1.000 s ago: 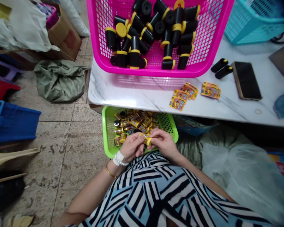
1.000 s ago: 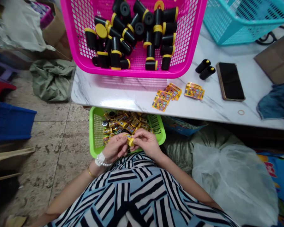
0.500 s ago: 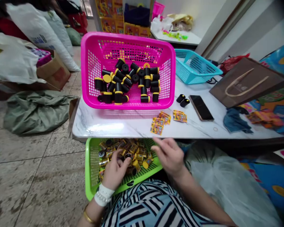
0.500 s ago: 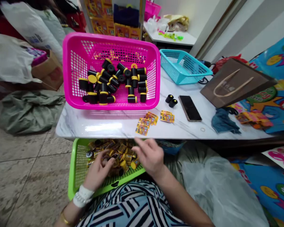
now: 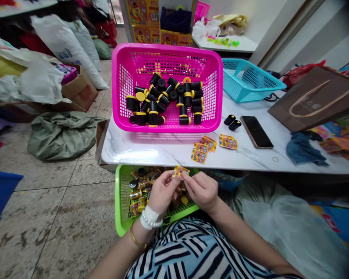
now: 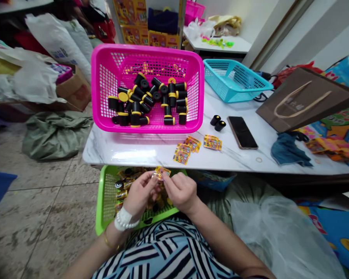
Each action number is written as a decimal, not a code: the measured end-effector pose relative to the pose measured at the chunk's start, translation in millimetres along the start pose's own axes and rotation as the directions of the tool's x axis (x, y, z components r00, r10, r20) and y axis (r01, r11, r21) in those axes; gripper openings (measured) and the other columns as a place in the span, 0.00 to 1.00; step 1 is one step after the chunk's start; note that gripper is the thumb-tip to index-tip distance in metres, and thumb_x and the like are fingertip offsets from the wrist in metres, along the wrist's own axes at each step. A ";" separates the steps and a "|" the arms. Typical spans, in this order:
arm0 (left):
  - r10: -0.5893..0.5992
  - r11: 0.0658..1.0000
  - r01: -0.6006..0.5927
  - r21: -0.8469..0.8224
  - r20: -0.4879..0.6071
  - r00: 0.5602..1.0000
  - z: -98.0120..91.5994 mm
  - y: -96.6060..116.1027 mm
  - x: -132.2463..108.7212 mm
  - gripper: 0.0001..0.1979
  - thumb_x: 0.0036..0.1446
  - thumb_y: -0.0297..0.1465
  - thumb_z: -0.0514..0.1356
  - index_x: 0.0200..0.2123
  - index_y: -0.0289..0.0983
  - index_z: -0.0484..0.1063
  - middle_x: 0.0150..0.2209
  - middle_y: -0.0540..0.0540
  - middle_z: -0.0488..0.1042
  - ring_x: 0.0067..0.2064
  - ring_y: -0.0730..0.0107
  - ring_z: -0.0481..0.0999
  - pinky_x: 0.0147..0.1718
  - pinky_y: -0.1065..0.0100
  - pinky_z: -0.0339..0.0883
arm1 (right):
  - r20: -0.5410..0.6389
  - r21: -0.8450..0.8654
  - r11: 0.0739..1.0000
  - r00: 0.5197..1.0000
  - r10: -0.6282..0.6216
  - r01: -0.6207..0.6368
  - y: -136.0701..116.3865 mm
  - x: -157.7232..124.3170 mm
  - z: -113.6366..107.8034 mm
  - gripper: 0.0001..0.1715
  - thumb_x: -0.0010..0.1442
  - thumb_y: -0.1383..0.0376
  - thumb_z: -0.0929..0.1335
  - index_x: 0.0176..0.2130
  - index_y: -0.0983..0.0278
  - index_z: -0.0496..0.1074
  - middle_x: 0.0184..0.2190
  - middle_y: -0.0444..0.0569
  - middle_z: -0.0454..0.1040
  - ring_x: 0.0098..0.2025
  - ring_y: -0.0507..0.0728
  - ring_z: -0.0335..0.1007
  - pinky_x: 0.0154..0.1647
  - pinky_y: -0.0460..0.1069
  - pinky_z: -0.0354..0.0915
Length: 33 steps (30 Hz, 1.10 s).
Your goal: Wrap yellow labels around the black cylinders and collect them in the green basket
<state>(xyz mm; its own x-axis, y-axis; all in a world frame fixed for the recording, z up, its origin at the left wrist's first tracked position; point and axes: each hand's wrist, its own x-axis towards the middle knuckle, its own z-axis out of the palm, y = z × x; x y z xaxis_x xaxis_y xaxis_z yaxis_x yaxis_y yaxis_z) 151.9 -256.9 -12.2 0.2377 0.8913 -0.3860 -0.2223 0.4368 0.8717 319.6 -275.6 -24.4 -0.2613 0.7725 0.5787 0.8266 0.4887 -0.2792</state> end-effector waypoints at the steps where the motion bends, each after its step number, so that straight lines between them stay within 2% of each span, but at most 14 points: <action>1: 0.011 1.000 -0.012 -0.021 -0.029 1.000 -2.3 0.8 2.5 0.22 0.48 0.46 0.68 0.37 0.34 0.72 0.22 0.53 0.68 0.20 0.79 0.63 0.18 0.75 0.56 | 0.025 0.052 0.999 1.000 0.001 -0.003 -7.3 -0.6 0.0 0.16 0.62 0.68 0.67 0.49 0.62 0.77 0.21 0.47 0.71 0.25 0.54 0.65 0.28 0.49 0.63; 2: 0.020 1.000 -0.021 -0.013 -0.051 0.998 -6.5 1.4 3.9 0.20 0.48 0.45 0.68 0.34 0.34 0.73 0.21 0.54 0.68 0.20 0.79 0.62 0.19 0.75 0.55 | 0.052 0.126 0.991 0.998 0.029 -0.036 -13.6 -0.8 -1.1 0.16 0.62 0.67 0.68 0.49 0.62 0.77 0.24 0.49 0.72 0.27 0.54 0.67 0.29 0.49 0.64; 4: 0.034 0.996 -0.031 0.084 -0.043 0.998 -18.3 2.3 2.9 0.17 0.48 0.42 0.68 0.29 0.33 0.73 0.22 0.52 0.70 0.21 0.79 0.62 0.20 0.75 0.56 | 0.119 0.309 0.930 0.978 0.170 -0.199 -21.7 -0.1 -5.1 0.20 0.61 0.63 0.69 0.52 0.63 0.74 0.31 0.51 0.74 0.31 0.54 0.69 0.32 0.49 0.67; 6: 0.048 0.969 -0.051 0.241 0.020 0.999 -29.4 3.1 -0.7 0.14 0.50 0.40 0.67 0.27 0.33 0.74 0.22 0.50 0.71 0.23 0.77 0.64 0.22 0.74 0.58 | 0.264 0.480 0.770 0.906 0.330 -0.420 -24.2 2.0 -7.3 0.23 0.60 0.59 0.70 0.54 0.63 0.71 0.36 0.52 0.74 0.32 0.54 0.70 0.31 0.48 0.68; 9: 0.093 0.894 -0.131 0.428 0.109 0.990 -37.8 2.4 -4.9 0.14 0.54 0.38 0.64 0.23 0.34 0.73 0.22 0.51 0.70 0.25 0.75 0.65 0.25 0.73 0.59 | 0.547 0.568 0.515 0.762 0.347 -0.642 -25.1 3.9 0.3 0.14 0.62 0.56 0.68 0.39 0.64 0.75 0.28 0.46 0.73 0.26 0.51 0.66 0.24 0.45 0.64; 10: 0.118 0.875 -0.151 0.459 0.100 0.988 -38.4 1.8 -5.8 0.15 0.55 0.38 0.63 0.22 0.34 0.72 0.21 0.51 0.68 0.25 0.75 0.64 0.25 0.73 0.58 | 0.594 0.563 0.476 0.731 0.336 -0.676 -26.2 3.6 5.0 0.15 0.63 0.55 0.67 0.33 0.63 0.73 0.23 0.43 0.70 0.23 0.50 0.64 0.23 0.45 0.61; 12: 0.195 0.865 -0.176 0.469 0.008 0.981 -38.2 0.7 -8.9 0.16 0.58 0.40 0.61 0.24 0.35 0.72 0.21 0.52 0.67 0.24 0.75 0.63 0.24 0.73 0.57 | 0.589 0.548 0.462 0.714 0.379 -0.698 -30.4 1.2 14.6 0.21 0.64 0.53 0.65 0.25 0.63 0.68 0.16 0.40 0.63 0.19 0.49 0.57 0.20 0.44 0.57; 14: 0.299 0.875 -0.209 0.436 -0.149 0.942 -37.9 0.6 -16.1 0.15 0.60 0.41 0.59 0.29 0.36 0.73 0.22 0.52 0.67 0.24 0.75 0.63 0.24 0.72 0.58 | 0.513 0.542 0.483 0.726 0.458 -0.688 -35.3 -2.2 21.3 0.23 0.65 0.52 0.63 0.24 0.62 0.64 0.15 0.39 0.59 0.19 0.49 0.54 0.20 0.44 0.53; 16: 0.400 0.862 -0.267 0.432 -0.253 0.881 -38.1 1.5 -27.7 0.13 0.61 0.40 0.58 0.31 0.37 0.73 0.24 0.52 0.69 0.24 0.74 0.65 0.25 0.72 0.59 | 0.445 0.539 0.510 0.740 0.504 -0.671 -39.0 -5.4 24.3 0.23 0.66 0.52 0.62 0.24 0.61 0.62 0.16 0.39 0.58 0.20 0.49 0.53 0.20 0.45 0.52; 18: 0.491 0.808 -0.327 0.490 -0.253 0.834 -38.3 3.0 -40.6 0.14 0.62 0.38 0.58 0.27 0.37 0.73 0.23 0.51 0.69 0.25 0.73 0.67 0.26 0.71 0.60 | 0.396 0.526 0.551 0.760 0.516 -0.648 -41.1 -7.3 25.1 0.24 0.67 0.53 0.62 0.23 0.61 0.62 0.16 0.40 0.58 0.20 0.49 0.54 0.21 0.45 0.52; 22: 0.608 0.682 -0.434 0.588 -0.127 0.784 -36.9 5.1 -55.1 0.11 0.60 0.34 0.60 0.27 0.37 0.78 0.22 0.49 0.71 0.25 0.72 0.68 0.26 0.70 0.61 | 0.297 0.481 0.680 0.832 0.468 -0.554 -43.9 -5.9 25.7 0.23 0.68 0.58 0.61 0.23 0.61 0.61 0.18 0.41 0.59 0.22 0.49 0.54 0.24 0.46 0.53; 26: 0.631 0.662 -0.443 0.605 -0.130 0.765 -34.1 3.7 -52.4 0.06 0.56 0.32 0.65 0.35 0.38 0.81 0.24 0.49 0.72 0.24 0.74 0.67 0.24 0.71 0.61 | 0.205 0.430 0.795 0.904 0.375 -0.427 -47.6 -1.8 26.6 0.19 0.68 0.62 0.61 0.25 0.61 0.63 0.20 0.42 0.63 0.23 0.50 0.57 0.26 0.46 0.55; 30: 0.630 0.658 -0.431 0.617 -0.138 0.765 -33.2 0.7 -47.2 0.05 0.51 0.33 0.68 0.31 0.39 0.81 0.26 0.47 0.73 0.26 0.71 0.70 0.24 0.71 0.65 | 0.123 0.401 0.883 0.970 0.212 -0.244 -52.7 2.9 28.4 0.17 0.67 0.66 0.62 0.26 0.61 0.64 0.21 0.43 0.63 0.23 0.51 0.59 0.26 0.47 0.56; 33: 0.578 0.735 -0.386 0.557 -0.219 0.786 -39.4 -2.3 -42.6 0.07 0.50 0.36 0.68 0.28 0.38 0.81 0.31 0.44 0.77 0.32 0.66 0.75 0.29 0.68 0.69 | 0.138 0.407 0.895 0.981 0.138 -0.183 -57.9 8.2 31.8 0.15 0.67 0.67 0.61 0.28 0.61 0.65 0.23 0.45 0.64 0.25 0.52 0.61 0.27 0.47 0.57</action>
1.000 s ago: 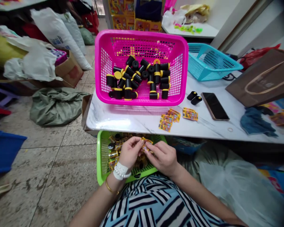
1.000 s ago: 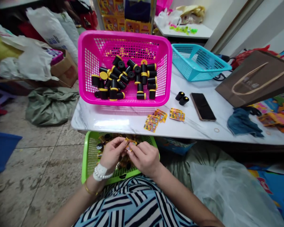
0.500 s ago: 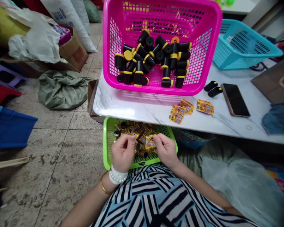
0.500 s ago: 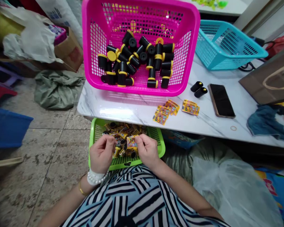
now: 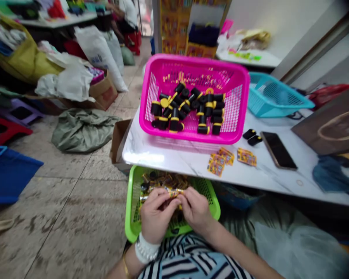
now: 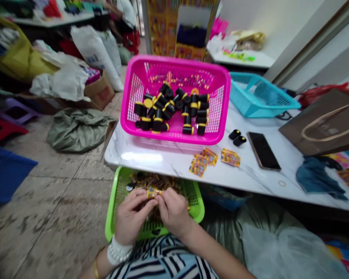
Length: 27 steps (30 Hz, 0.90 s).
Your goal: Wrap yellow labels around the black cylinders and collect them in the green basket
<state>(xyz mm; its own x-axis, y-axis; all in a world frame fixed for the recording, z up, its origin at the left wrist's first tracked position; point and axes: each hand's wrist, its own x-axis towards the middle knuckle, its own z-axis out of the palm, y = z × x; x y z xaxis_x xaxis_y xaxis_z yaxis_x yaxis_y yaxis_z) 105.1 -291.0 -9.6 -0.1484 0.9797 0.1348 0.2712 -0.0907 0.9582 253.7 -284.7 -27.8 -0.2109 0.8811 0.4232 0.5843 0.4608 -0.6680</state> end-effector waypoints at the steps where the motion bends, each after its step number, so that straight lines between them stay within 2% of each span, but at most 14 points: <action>1: -0.066 0.996 0.065 -0.056 -0.009 0.998 -1.3 -4.0 1.7 0.09 0.51 0.37 0.68 0.26 0.38 0.80 0.30 0.43 0.77 0.33 0.65 0.75 0.30 0.68 0.70 | 0.024 0.014 1.000 1.000 -0.002 0.002 -0.9 2.2 1.6 0.14 0.67 0.67 0.60 0.29 0.62 0.66 0.24 0.46 0.65 0.26 0.53 0.62 0.27 0.47 0.58; 3: -0.261 0.945 0.273 -0.178 0.092 0.961 -4.0 -13.4 5.1 0.13 0.49 0.41 0.68 0.27 0.37 0.79 0.23 0.46 0.75 0.24 0.70 0.71 0.22 0.71 0.65 | 0.085 0.057 0.998 0.996 -0.021 0.016 -0.6 8.6 2.2 0.13 0.67 0.67 0.60 0.30 0.62 0.67 0.26 0.47 0.67 0.27 0.53 0.64 0.28 0.46 0.60; 5: -0.440 0.823 0.492 -0.284 0.230 0.868 -6.3 -22.5 6.9 0.18 0.49 0.46 0.67 0.28 0.35 0.76 0.14 0.53 0.65 0.15 0.78 0.59 0.14 0.76 0.50 | 0.146 0.082 0.995 0.987 -0.061 0.049 2.3 19.7 -5.0 0.16 0.67 0.65 0.61 0.27 0.62 0.66 0.24 0.45 0.68 0.25 0.51 0.64 0.27 0.45 0.60; 7: -0.529 0.703 0.621 -0.347 0.329 0.782 -8.3 -28.8 6.1 0.21 0.50 0.49 0.65 0.29 0.34 0.74 0.10 0.56 0.60 0.12 0.83 0.52 0.13 0.78 0.39 | 0.140 0.028 0.997 0.987 -0.079 0.076 7.3 39.1 -23.4 0.20 0.67 0.62 0.61 0.23 0.62 0.65 0.20 0.43 0.66 0.22 0.50 0.62 0.25 0.45 0.58; 8: -0.546 0.662 0.653 -0.367 0.360 0.756 -9.2 -30.5 5.1 0.22 0.50 0.49 0.65 0.30 0.34 0.73 0.10 0.56 0.60 0.12 0.84 0.51 0.14 0.78 0.37 | 0.108 -0.043 0.996 0.991 -0.073 0.078 10.2 52.9 -36.4 0.22 0.67 0.61 0.61 0.22 0.62 0.65 0.19 0.43 0.65 0.22 0.50 0.62 0.25 0.45 0.58; 10: -0.552 0.615 0.688 -0.384 0.413 0.724 -11.0 -31.0 2.9 0.22 0.49 0.48 0.66 0.31 0.33 0.73 0.12 0.54 0.63 0.12 0.85 0.52 0.14 0.78 0.35 | -0.001 -0.286 0.957 0.998 -0.061 0.058 17.0 88.6 -66.4 0.23 0.67 0.59 0.61 0.23 0.63 0.67 0.20 0.45 0.67 0.24 0.52 0.64 0.28 0.47 0.58; 12: -0.544 0.576 0.711 -0.403 0.461 0.701 -12.5 -28.4 2.1 0.20 0.47 0.45 0.69 0.32 0.32 0.74 0.16 0.52 0.68 0.13 0.87 0.53 0.14 0.79 0.35 | -0.021 -0.543 0.839 1.000 0.008 -0.019 25.0 131.0 -94.2 0.18 0.66 0.58 0.62 0.32 0.64 0.73 0.30 0.51 0.75 0.32 0.55 0.69 0.32 0.48 0.60; 14: -0.542 0.511 0.740 -0.438 0.503 0.673 -13.6 -24.4 3.8 0.20 0.43 0.42 0.72 0.30 0.31 0.74 0.19 0.52 0.69 0.14 0.88 0.53 0.13 0.80 0.36 | 0.048 -0.718 0.691 0.983 0.177 -0.089 34.9 171.9 -112.6 0.14 0.64 0.60 0.64 0.43 0.64 0.75 0.41 0.55 0.77 0.37 0.58 0.72 0.32 0.49 0.60; 16: -0.543 0.416 0.763 -0.496 0.537 0.645 -14.4 -20.6 7.9 0.20 0.39 0.39 0.74 0.27 0.31 0.73 0.17 0.55 0.64 0.15 0.89 0.52 0.13 0.81 0.39 | 0.214 -0.781 0.620 0.896 0.389 -0.082 46.7 202.9 -119.6 0.14 0.58 0.61 0.67 0.42 0.65 0.76 0.41 0.56 0.77 0.37 0.59 0.72 0.31 0.49 0.60; 17: -0.539 0.364 0.769 -0.525 0.555 0.634 -14.7 -19.4 10.6 0.19 0.38 0.37 0.75 0.26 0.31 0.72 0.16 0.57 0.61 0.15 0.89 0.51 0.13 0.82 0.39 | 0.261 -0.774 0.629 0.871 0.416 -0.069 53.1 213.2 -119.4 0.14 0.57 0.60 0.68 0.40 0.65 0.77 0.37 0.55 0.78 0.35 0.59 0.72 0.30 0.49 0.60; 19: -0.519 0.277 0.761 -0.587 0.575 0.633 -15.1 -19.0 16.9 0.17 0.39 0.33 0.75 0.27 0.30 0.72 0.21 0.54 0.66 0.17 0.90 0.52 0.13 0.84 0.40 | 0.285 -0.769 0.636 0.854 0.434 -0.066 65.9 223.8 -115.1 0.14 0.55 0.60 0.69 0.39 0.65 0.76 0.35 0.54 0.78 0.34 0.59 0.72 0.29 0.49 0.60; 23: -0.518 0.150 0.726 -0.671 0.572 0.636 -14.1 -25.1 28.3 0.13 0.44 0.27 0.72 0.31 0.29 0.73 0.27 0.51 0.71 0.17 0.91 0.53 0.11 0.85 0.43 | 0.232 -0.766 0.639 0.897 0.377 -0.071 85.8 224.5 -106.1 0.19 0.50 0.58 0.72 0.40 0.66 0.74 0.32 0.54 0.77 0.33 0.60 0.71 0.30 0.50 0.62; 27: -0.545 0.090 0.712 -0.697 0.564 0.620 -10.0 -29.9 34.1 0.10 0.47 0.23 0.70 0.33 0.28 0.73 0.28 0.50 0.72 0.16 0.91 0.54 0.10 0.85 0.43 | 0.261 -0.625 0.775 0.912 0.317 -0.090 86.2 223.7 -110.2 0.16 0.48 0.64 0.74 0.39 0.65 0.74 0.32 0.50 0.77 0.33 0.58 0.71 0.33 0.50 0.65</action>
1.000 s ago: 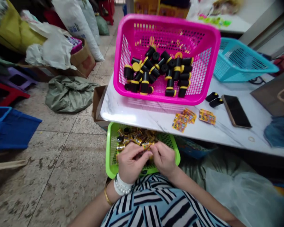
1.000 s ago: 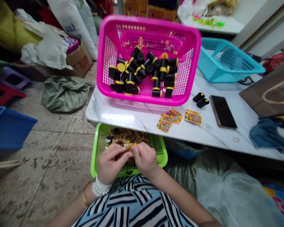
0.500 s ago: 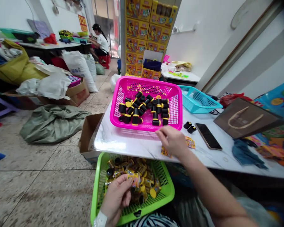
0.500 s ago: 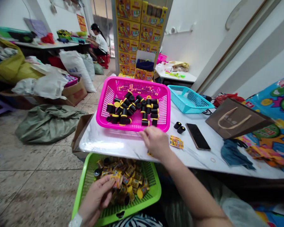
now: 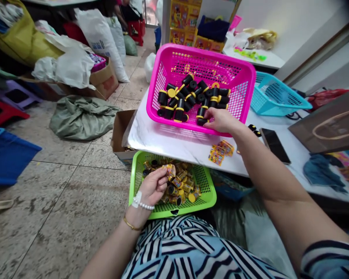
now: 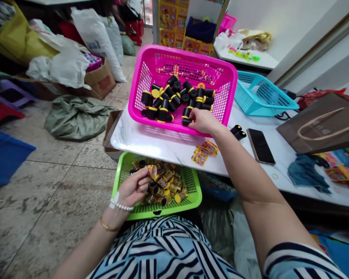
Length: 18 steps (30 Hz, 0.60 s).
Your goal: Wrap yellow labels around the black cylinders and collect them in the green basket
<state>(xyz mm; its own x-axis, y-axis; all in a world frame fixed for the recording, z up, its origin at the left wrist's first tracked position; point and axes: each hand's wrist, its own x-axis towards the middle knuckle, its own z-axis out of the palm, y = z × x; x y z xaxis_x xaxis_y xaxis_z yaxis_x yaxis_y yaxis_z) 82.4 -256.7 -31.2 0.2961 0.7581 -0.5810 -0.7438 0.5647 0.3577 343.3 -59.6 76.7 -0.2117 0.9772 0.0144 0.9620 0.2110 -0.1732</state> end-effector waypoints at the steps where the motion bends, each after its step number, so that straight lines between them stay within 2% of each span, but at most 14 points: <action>1: 0.004 1.000 -0.004 -0.014 -0.011 1.000 0.5 -0.2 1.2 0.10 0.47 0.22 0.69 0.33 0.29 0.73 0.27 0.51 0.72 0.16 0.91 0.55 0.09 0.85 0.44 | -0.022 0.073 0.997 1.000 0.005 -0.003 -1.7 -4.4 -4.4 0.14 0.48 0.64 0.74 0.37 0.64 0.74 0.31 0.49 0.76 0.32 0.57 0.71 0.33 0.50 0.65; 4: 0.029 0.997 -0.033 -0.068 -0.052 0.998 2.3 -0.7 2.9 0.09 0.46 0.20 0.69 0.31 0.29 0.72 0.26 0.52 0.71 0.15 0.90 0.55 0.09 0.85 0.44 | -0.180 0.328 0.944 0.983 0.028 0.034 -15.9 -37.0 -17.9 0.11 0.48 0.64 0.74 0.34 0.64 0.74 0.27 0.46 0.74 0.29 0.55 0.69 0.29 0.49 0.65; 5: 0.036 0.996 -0.041 -0.080 -0.063 0.997 3.0 -1.1 2.8 0.09 0.46 0.19 0.68 0.31 0.29 0.71 0.26 0.53 0.71 0.15 0.90 0.55 0.09 0.85 0.45 | -0.236 0.437 0.895 0.972 0.014 0.094 -23.6 -54.2 -19.7 0.12 0.49 0.64 0.74 0.35 0.63 0.74 0.27 0.46 0.74 0.29 0.54 0.69 0.29 0.48 0.66; 6: 0.039 0.995 -0.045 -0.087 -0.068 0.997 3.7 -1.5 2.5 0.09 0.47 0.19 0.68 0.31 0.29 0.72 0.26 0.53 0.71 0.15 0.91 0.56 0.09 0.85 0.45 | -0.248 0.573 0.805 0.969 -0.005 0.151 -32.5 -73.5 -18.8 0.12 0.50 0.63 0.74 0.37 0.63 0.74 0.28 0.45 0.74 0.28 0.53 0.70 0.28 0.48 0.66; 7: 0.037 0.995 -0.043 -0.088 -0.067 0.997 4.5 -2.2 2.0 0.09 0.46 0.19 0.68 0.31 0.29 0.72 0.26 0.53 0.71 0.15 0.91 0.56 0.09 0.85 0.45 | -0.219 0.710 0.680 0.975 -0.030 0.181 -42.1 -93.6 -14.8 0.13 0.51 0.63 0.73 0.39 0.62 0.74 0.29 0.44 0.74 0.28 0.53 0.71 0.27 0.47 0.67; 9: 0.026 0.997 -0.030 -0.074 -0.051 0.998 6.6 -4.2 0.4 0.10 0.46 0.20 0.69 0.32 0.28 0.73 0.26 0.52 0.72 0.16 0.91 0.56 0.09 0.85 0.45 | -0.080 0.891 0.439 0.992 -0.100 0.116 -61.7 -131.1 1.9 0.16 0.52 0.63 0.74 0.41 0.62 0.74 0.29 0.44 0.75 0.27 0.52 0.72 0.27 0.47 0.69; 11: 0.015 0.999 -0.016 -0.047 -0.025 1.000 8.9 -6.6 -1.7 0.10 0.46 0.22 0.70 0.32 0.28 0.73 0.26 0.52 0.72 0.16 0.91 0.56 0.09 0.85 0.46 | 0.049 0.963 0.270 0.994 -0.099 -0.021 -78.9 -158.2 26.2 0.16 0.53 0.63 0.74 0.43 0.62 0.73 0.30 0.44 0.75 0.27 0.51 0.73 0.28 0.47 0.72; 13: 0.009 1.000 -0.009 -0.019 -0.006 1.000 11.0 -8.5 -3.9 0.11 0.45 0.23 0.71 0.32 0.28 0.73 0.27 0.52 0.71 0.16 0.91 0.56 0.10 0.85 0.46 | 0.106 0.983 0.152 0.993 -0.047 -0.098 -90.9 -172.6 51.2 0.16 0.53 0.62 0.74 0.43 0.62 0.73 0.31 0.44 0.76 0.27 0.51 0.74 0.31 0.48 0.74; 16: 0.013 1.000 -0.013 -0.001 0.003 1.000 13.2 -9.4 -6.1 0.13 0.43 0.24 0.72 0.32 0.29 0.73 0.25 0.53 0.70 0.16 0.91 0.57 0.10 0.85 0.46 | 0.135 0.986 0.093 0.991 0.010 -0.136 -98.3 -178.1 78.0 0.16 0.53 0.61 0.74 0.42 0.61 0.74 0.31 0.44 0.76 0.28 0.51 0.75 0.32 0.48 0.74; 18: 0.014 1.000 -0.014 -0.008 0.001 1.000 13.8 -9.1 -6.6 0.13 0.44 0.24 0.72 0.32 0.29 0.73 0.25 0.54 0.69 0.16 0.90 0.57 0.10 0.85 0.46 | 0.110 0.980 0.162 0.993 0.047 -0.116 -98.6 -178.5 86.5 0.15 0.54 0.61 0.73 0.42 0.61 0.74 0.31 0.44 0.75 0.28 0.51 0.73 0.31 0.48 0.73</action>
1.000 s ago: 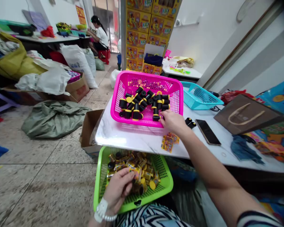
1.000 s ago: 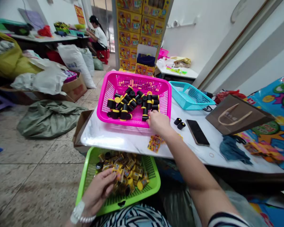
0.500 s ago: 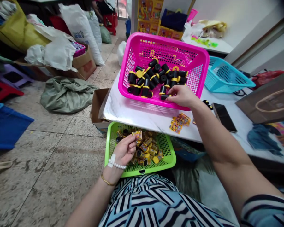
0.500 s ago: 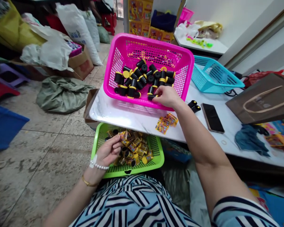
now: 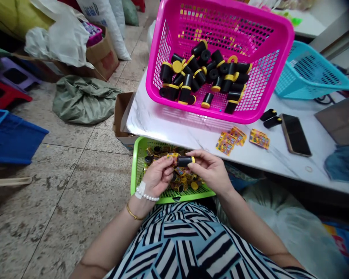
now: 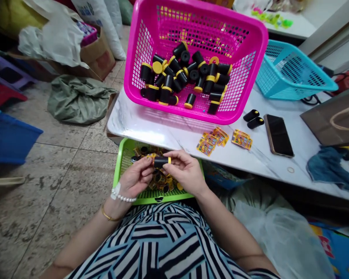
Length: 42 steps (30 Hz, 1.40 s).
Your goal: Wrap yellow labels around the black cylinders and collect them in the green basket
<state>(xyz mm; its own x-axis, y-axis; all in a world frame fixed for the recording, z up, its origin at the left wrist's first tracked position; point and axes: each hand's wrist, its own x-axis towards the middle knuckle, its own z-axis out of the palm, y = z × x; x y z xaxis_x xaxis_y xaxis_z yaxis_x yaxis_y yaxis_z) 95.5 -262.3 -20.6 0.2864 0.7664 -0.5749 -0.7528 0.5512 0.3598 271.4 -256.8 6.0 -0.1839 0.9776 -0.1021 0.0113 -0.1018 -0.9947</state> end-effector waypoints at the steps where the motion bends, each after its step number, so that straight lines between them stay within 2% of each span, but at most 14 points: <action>1: -0.002 1.000 0.002 -0.005 -0.003 1.000 0.0 0.2 0.0 0.13 0.44 0.25 0.72 0.32 0.29 0.73 0.25 0.54 0.69 0.16 0.90 0.56 0.10 0.85 0.46 | -0.032 -0.075 0.997 0.999 -0.038 0.035 2.1 -0.2 -0.2 0.14 0.54 0.62 0.73 0.42 0.61 0.75 0.32 0.45 0.75 0.29 0.51 0.72 0.31 0.48 0.73; 3: -0.013 1.000 0.013 -0.013 -0.015 1.000 -0.6 0.4 0.0 0.12 0.45 0.25 0.71 0.31 0.29 0.72 0.26 0.53 0.70 0.16 0.91 0.56 0.10 0.85 0.45 | -0.065 -0.264 0.956 0.987 -0.148 0.126 3.1 -1.6 -1.5 0.13 0.55 0.64 0.72 0.42 0.61 0.75 0.35 0.46 0.74 0.30 0.51 0.71 0.33 0.47 0.72; 5: -0.025 1.000 0.024 -0.020 -0.027 0.999 -1.6 0.2 -0.1 0.11 0.45 0.24 0.70 0.29 0.30 0.70 0.25 0.53 0.70 0.15 0.90 0.56 0.10 0.84 0.45 | -0.019 -0.409 0.890 0.973 -0.228 0.200 1.5 -3.6 -2.9 0.13 0.55 0.65 0.71 0.43 0.60 0.75 0.37 0.47 0.73 0.31 0.51 0.70 0.33 0.47 0.71; 9: -0.062 0.998 0.062 0.003 -0.015 0.998 -3.8 -0.7 0.8 0.11 0.47 0.25 0.69 0.28 0.31 0.68 0.24 0.53 0.69 0.14 0.90 0.54 0.10 0.83 0.43 | 0.034 -0.522 0.818 0.964 -0.263 0.242 -3.6 -5.8 -3.2 0.12 0.55 0.66 0.70 0.42 0.60 0.75 0.35 0.46 0.72 0.26 0.49 0.65 0.28 0.47 0.67; 12: -0.079 0.995 0.080 0.060 -0.007 0.997 -5.5 -1.0 4.5 0.11 0.49 0.28 0.69 0.29 0.31 0.68 0.23 0.53 0.69 0.14 0.90 0.53 0.10 0.83 0.43 | -0.006 -0.432 0.890 0.986 -0.164 0.146 -4.5 -4.6 -2.6 0.11 0.55 0.64 0.71 0.41 0.61 0.74 0.30 0.44 0.72 0.22 0.48 0.62 0.24 0.46 0.64; 15: -0.060 0.995 0.061 0.076 -0.022 0.998 -6.6 -1.4 8.9 0.13 0.49 0.29 0.69 0.28 0.32 0.67 0.23 0.53 0.69 0.14 0.90 0.54 0.10 0.84 0.43 | -0.018 -0.142 0.990 1.000 0.011 -0.014 -3.5 -2.0 -2.6 0.12 0.55 0.61 0.71 0.41 0.61 0.73 0.24 0.42 0.72 0.21 0.49 0.65 0.22 0.45 0.64; 19: -0.068 0.997 0.069 0.028 -0.024 0.997 -4.9 -2.1 10.9 0.12 0.50 0.27 0.69 0.28 0.32 0.67 0.24 0.53 0.69 0.14 0.90 0.54 0.10 0.85 0.43 | -0.035 0.008 0.997 0.997 0.074 -0.074 -1.3 -0.2 -0.2 0.14 0.54 0.60 0.72 0.41 0.62 0.74 0.28 0.44 0.76 0.23 0.49 0.68 0.25 0.46 0.68; 23: -0.102 0.995 0.101 -0.023 -0.024 0.995 -2.5 -2.0 10.6 0.09 0.54 0.25 0.65 0.28 0.31 0.67 0.24 0.53 0.69 0.14 0.90 0.54 0.09 0.85 0.44 | -0.080 -0.041 0.997 0.994 0.069 -0.072 4.0 -2.1 4.4 0.14 0.53 0.60 0.72 0.40 0.62 0.75 0.32 0.47 0.78 0.27 0.51 0.72 0.28 0.46 0.69; 26: -0.120 0.992 0.118 -0.037 -0.046 0.992 -3.0 -2.1 11.5 0.08 0.58 0.25 0.62 0.27 0.31 0.67 0.24 0.52 0.70 0.13 0.90 0.53 0.09 0.84 0.43 | -0.121 -0.235 0.972 0.993 -0.006 -0.023 7.3 -4.8 4.9 0.13 0.54 0.61 0.71 0.41 0.62 0.74 0.32 0.47 0.78 0.24 0.50 0.68 0.23 0.46 0.65; 29: -0.120 0.992 0.117 -0.040 -0.074 0.990 -5.1 -2.5 13.2 0.10 0.59 0.26 0.62 0.27 0.32 0.66 0.23 0.52 0.69 0.13 0.90 0.52 0.08 0.84 0.43 | -0.065 -0.521 0.850 0.989 -0.131 0.078 5.7 -7.0 3.3 0.12 0.55 0.64 0.70 0.42 0.61 0.73 0.33 0.47 0.79 0.23 0.50 0.68 0.23 0.46 0.64; 31: -0.117 0.993 0.113 -0.044 -0.093 0.989 -7.0 -2.7 14.5 0.10 0.59 0.26 0.62 0.26 0.32 0.65 0.22 0.53 0.68 0.13 0.90 0.52 0.08 0.84 0.43 | 0.025 -0.619 0.767 0.981 -0.193 0.167 3.2 -7.2 2.1 0.12 0.55 0.65 0.70 0.42 0.60 0.72 0.38 0.48 0.80 0.27 0.52 0.72 0.25 0.47 0.66; 34: -0.118 0.993 0.114 -0.043 -0.099 0.988 -10.5 -3.2 15.8 0.10 0.58 0.26 0.62 0.26 0.32 0.65 0.21 0.54 0.66 0.13 0.90 0.51 0.08 0.83 0.41 | 0.133 -0.649 0.716 0.965 -0.226 0.257 2.4 -5.1 0.4 0.09 0.55 0.66 0.69 0.39 0.59 0.69 0.45 0.50 0.80 0.30 0.54 0.75 0.27 0.48 0.68; 37: -0.072 0.997 0.072 0.007 -0.085 0.994 -14.0 -4.7 13.9 0.10 0.55 0.28 0.65 0.27 0.32 0.67 0.21 0.53 0.67 0.14 0.90 0.53 0.09 0.83 0.41 | 0.155 -0.625 0.738 0.967 -0.203 0.255 9.1 -1.8 -1.1 0.09 0.55 0.66 0.69 0.38 0.59 0.68 0.46 0.50 0.80 0.30 0.53 0.75 0.27 0.48 0.68; 42: 0.079 0.973 -0.055 0.226 -0.102 0.992 -18.1 -8.3 0.7 0.13 0.48 0.33 0.70 0.30 0.30 0.73 0.19 0.54 0.67 0.14 0.87 0.55 0.10 0.82 0.43 | 0.031 -0.508 0.841 0.979 -0.201 0.189 25.0 -4.0 -1.6 0.11 0.55 0.63 0.71 0.40 0.59 0.71 0.41 0.48 0.80 0.24 0.50 0.70 0.24 0.47 0.67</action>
<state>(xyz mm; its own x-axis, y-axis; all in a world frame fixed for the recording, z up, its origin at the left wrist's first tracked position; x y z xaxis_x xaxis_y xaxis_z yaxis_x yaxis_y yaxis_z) 91.3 -272.2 -37.3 0.1639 0.7702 -0.6164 -0.6141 0.5687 0.5472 274.0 -262.9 -18.5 -0.2130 0.9719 0.1003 0.4737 0.1925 -0.8594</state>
